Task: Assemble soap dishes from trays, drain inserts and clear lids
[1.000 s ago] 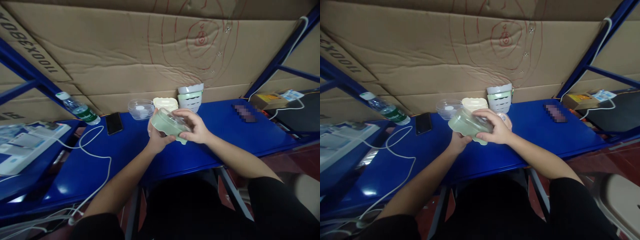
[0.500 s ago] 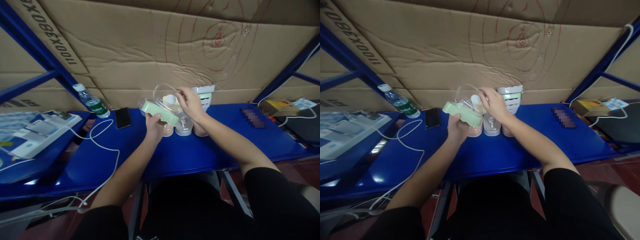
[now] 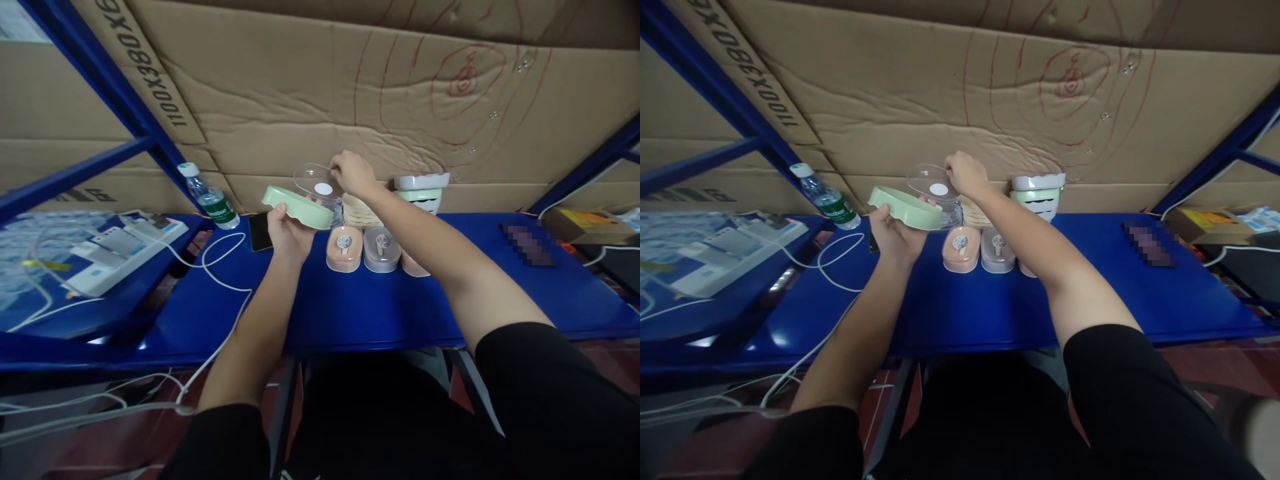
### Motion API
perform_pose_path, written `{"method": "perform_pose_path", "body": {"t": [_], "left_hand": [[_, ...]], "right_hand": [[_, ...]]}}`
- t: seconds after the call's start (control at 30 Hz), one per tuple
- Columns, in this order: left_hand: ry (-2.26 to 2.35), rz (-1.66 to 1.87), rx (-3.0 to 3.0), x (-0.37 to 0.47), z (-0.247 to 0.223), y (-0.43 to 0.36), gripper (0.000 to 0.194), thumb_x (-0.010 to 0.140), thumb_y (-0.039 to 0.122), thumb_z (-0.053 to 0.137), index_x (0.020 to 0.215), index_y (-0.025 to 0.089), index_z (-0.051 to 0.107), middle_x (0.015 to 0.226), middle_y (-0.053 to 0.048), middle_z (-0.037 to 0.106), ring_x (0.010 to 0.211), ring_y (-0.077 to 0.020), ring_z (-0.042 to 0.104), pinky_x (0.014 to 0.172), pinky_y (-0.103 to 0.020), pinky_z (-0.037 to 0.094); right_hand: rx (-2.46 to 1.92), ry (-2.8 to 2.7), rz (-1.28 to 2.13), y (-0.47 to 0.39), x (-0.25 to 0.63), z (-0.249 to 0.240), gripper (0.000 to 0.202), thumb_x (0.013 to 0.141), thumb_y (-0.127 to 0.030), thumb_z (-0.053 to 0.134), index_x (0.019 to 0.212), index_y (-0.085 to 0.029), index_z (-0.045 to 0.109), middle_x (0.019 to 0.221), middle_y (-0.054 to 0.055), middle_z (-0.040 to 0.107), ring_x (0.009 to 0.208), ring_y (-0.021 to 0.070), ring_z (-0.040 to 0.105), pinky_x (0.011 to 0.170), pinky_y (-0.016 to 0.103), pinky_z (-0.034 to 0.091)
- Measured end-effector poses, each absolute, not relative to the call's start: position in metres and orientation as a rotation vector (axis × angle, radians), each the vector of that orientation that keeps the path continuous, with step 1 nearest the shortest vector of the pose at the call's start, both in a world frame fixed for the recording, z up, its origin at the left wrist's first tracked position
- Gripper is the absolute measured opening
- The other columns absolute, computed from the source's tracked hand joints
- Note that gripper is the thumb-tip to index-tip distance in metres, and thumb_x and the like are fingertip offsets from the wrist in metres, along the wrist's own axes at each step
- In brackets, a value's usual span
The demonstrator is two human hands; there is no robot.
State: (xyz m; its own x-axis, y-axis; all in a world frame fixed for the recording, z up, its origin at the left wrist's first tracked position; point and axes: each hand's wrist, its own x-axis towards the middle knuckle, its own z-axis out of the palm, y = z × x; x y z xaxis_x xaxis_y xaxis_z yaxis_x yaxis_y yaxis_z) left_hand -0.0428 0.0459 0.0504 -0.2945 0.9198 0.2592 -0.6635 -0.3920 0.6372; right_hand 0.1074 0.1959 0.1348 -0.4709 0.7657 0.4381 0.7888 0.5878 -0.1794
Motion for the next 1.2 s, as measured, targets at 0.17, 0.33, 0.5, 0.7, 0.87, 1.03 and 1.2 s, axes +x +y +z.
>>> {"method": "perform_pose_path", "body": {"t": [0.17,0.33,0.5,0.7,0.87,1.03,1.2], "left_hand": [[0.523,1.793,0.714,-0.049,0.04,0.056,0.058,0.072,0.063,0.08,0.114,0.025,0.069,0.108,-0.01,0.078,0.127,-0.0372,0.073,0.102,-0.049,0.063],[0.517,1.778,0.689,-0.047,0.043,0.055,0.062,0.075,0.063,0.079,0.122,0.025,0.067,0.116,-0.011,0.076,0.126,-0.035,0.071,0.101,-0.046,0.061],[0.524,1.855,0.696,-0.041,0.05,0.051,0.059,0.075,0.063,0.079,0.119,0.026,0.066,0.115,-0.009,0.074,0.126,-0.0336,0.07,0.101,-0.044,0.06],[0.561,1.976,0.721,-0.031,0.055,0.045,0.06,0.076,0.062,0.079,0.124,0.03,0.067,0.12,-0.007,0.076,0.12,-0.0309,0.071,0.091,-0.038,0.06],[0.506,1.956,0.9,-0.018,0.051,0.04,0.074,0.07,0.056,0.093,0.134,0.035,0.063,0.116,-0.003,0.076,0.119,-0.0296,0.074,0.094,-0.037,0.058],[0.493,1.865,1.042,-0.007,0.045,0.037,0.072,0.069,0.052,0.101,0.13,0.033,0.066,0.121,-0.004,0.076,0.115,-0.0296,0.076,0.101,-0.043,0.06],[0.497,1.822,1.1,-0.003,0.034,0.041,0.072,0.069,0.051,0.103,0.127,0.031,0.066,0.122,-0.004,0.075,0.113,-0.0264,0.075,0.102,-0.043,0.06]], "right_hand": [[-1.268,-2.461,-0.08,0.209,0.083,0.125,0.033,0.102,-0.016,0.053,0.121,-0.015,0.081,0.136,0.019,0.076,0.122,0.035,0.068,0.103,0.05,0.054],[-1.227,-2.46,-0.082,0.203,0.081,0.122,0.039,0.101,-0.022,0.052,0.124,-0.013,0.081,0.134,0.023,0.078,0.125,0.0408,0.068,0.107,0.059,0.054],[-1.17,-2.424,-0.083,0.19,0.107,0.128,0.038,0.103,-0.031,0.052,0.119,-0.012,0.081,0.132,0.022,0.078,0.126,0.041,0.066,0.11,0.059,0.05],[-0.893,-2.318,0.222,0.159,0.142,0.136,0.04,0.107,-0.048,0.057,0.119,-0.018,0.081,0.121,0.012,0.081,0.113,0.0307,0.07,0.106,0.049,0.054],[-0.51,-2.425,0.55,0.106,0.153,0.131,0.077,0.094,-0.076,0.073,0.154,-0.028,0.066,0.154,0.012,0.07,0.137,0.0361,0.066,0.116,0.056,0.053],[-0.494,-2.407,0.709,0.081,0.166,0.118,0.082,0.087,-0.063,0.086,0.157,-0.028,0.065,0.162,0.014,0.064,0.143,0.0382,0.064,0.119,0.06,0.054],[-0.533,-2.204,0.758,0.072,0.184,0.104,0.065,0.087,-0.059,0.086,0.143,-0.028,0.075,0.145,0.012,0.075,0.132,0.0338,0.071,0.109,0.054,0.061]]}}
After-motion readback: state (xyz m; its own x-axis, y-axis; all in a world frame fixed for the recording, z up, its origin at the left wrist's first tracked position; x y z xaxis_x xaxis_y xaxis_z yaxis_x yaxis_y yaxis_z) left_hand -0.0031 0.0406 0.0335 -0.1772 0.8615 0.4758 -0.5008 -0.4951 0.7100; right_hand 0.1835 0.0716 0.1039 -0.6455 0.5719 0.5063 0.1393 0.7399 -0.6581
